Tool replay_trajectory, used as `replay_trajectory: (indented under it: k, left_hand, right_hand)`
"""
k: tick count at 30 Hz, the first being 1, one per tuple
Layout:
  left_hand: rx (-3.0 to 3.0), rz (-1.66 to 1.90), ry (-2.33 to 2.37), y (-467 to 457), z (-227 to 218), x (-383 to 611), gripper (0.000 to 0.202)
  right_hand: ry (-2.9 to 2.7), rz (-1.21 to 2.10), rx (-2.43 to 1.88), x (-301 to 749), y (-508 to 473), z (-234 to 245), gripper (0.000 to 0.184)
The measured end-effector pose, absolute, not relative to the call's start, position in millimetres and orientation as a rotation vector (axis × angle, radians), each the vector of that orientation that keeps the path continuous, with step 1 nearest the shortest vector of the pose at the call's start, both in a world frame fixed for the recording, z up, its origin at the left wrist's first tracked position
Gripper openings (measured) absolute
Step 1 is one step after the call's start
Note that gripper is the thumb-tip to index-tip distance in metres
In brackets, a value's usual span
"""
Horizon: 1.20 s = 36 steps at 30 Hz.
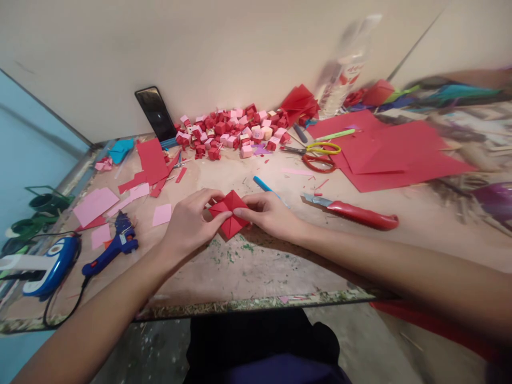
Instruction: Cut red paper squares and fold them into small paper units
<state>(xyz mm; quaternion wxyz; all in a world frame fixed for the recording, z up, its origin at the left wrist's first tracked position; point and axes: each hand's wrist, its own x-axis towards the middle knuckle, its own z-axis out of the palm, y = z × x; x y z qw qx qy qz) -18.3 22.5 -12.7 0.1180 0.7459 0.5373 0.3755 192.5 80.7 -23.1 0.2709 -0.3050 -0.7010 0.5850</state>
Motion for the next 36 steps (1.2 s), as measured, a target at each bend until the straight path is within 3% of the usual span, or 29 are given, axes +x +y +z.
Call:
replay_trajectory:
  k: [12,21,29,36]
  left_hand:
    - [2.253,1.061,1.571,22.8,-15.1,-20.6,0.023]
    - [2.279,1.100,1.585,21.6,-15.6,-20.8,0.026]
    - [1.824,1.187,1.500,21.9,-10.1,-16.0,0.013]
    - [1.600,1.248,1.393,25.4,-14.3,-16.5,0.021]
  right_hand:
    - [-1.866,1.591,-0.763,192.2,81.3,-24.6,0.031]
    - [-1.840,1.604,-0.802,192.0,81.1,-24.9,0.023]
    - [-1.831,1.598,-0.833,191.6,83.3,-27.7,0.024]
    - [-1.817,1.611,-0.831,191.9,84.0,-27.8,0.027]
